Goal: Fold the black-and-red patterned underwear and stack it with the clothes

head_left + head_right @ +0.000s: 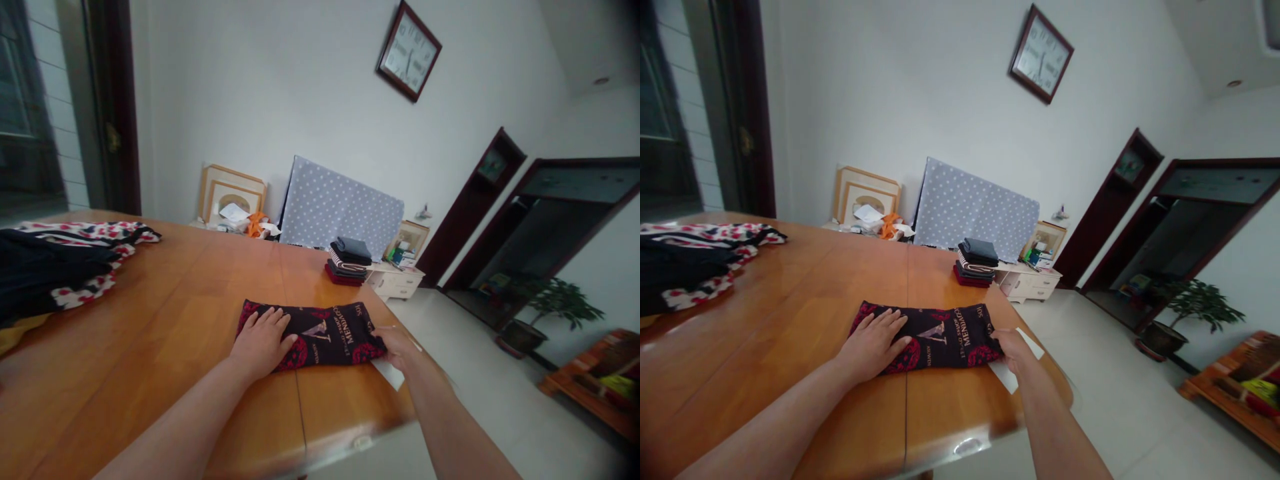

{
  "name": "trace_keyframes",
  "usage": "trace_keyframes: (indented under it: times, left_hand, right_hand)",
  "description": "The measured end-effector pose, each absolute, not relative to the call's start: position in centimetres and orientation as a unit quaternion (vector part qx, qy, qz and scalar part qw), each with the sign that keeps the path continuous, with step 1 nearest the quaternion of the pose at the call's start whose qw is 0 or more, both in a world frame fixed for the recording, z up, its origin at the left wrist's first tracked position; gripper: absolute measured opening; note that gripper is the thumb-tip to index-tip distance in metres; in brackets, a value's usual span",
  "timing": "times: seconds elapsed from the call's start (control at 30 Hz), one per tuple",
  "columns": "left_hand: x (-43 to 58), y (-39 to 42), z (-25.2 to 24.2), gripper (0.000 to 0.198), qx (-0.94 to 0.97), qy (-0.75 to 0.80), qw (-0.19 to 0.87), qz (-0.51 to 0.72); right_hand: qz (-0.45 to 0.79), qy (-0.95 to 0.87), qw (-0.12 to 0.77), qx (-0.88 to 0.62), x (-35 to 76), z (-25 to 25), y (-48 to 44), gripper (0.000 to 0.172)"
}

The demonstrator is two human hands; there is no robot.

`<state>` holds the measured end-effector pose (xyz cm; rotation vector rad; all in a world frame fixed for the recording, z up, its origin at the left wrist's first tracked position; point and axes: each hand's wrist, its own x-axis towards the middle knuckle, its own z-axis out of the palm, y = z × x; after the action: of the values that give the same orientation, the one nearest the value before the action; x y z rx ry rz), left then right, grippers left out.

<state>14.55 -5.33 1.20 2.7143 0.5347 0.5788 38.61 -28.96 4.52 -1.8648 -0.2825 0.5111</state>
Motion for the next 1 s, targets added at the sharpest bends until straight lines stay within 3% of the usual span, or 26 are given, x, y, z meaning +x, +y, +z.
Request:
trace_keyframes:
  times: [0.2,0.47,0.63,0.77,1.0]
  left_hand:
    - [14.5,-5.3,1.4,0.054,0.951,0.186,0.154,0.195]
    - [14.5,-5.2,1.3,0.059,0.959,0.185,0.132,0.166]
    - [14.5,-5.3,1.3,0.061,0.963,0.184,0.116,0.161]
    - [14.5,-5.3,1.2,0.060,0.964,0.179,0.106,0.168]
    - [14.6,-5.1,0.9,0.060,0.965,0.180,0.096,0.164]
  right_hand:
    - [0.229,-0.144,0.529,-0.804,39.4,4.1,-29.3,0.024]
    - [0.076,-0.191,0.404,-0.891,39.3,3.8,-29.2,0.012]
    - [-0.013,-0.224,0.330,-0.917,38.7,4.9,-27.6,0.029]
    - [-0.089,-0.385,0.223,-0.891,35.6,4.8,-24.5,0.043]
    - [0.010,-0.495,0.121,-0.860,33.6,2.5,-21.8,0.073]
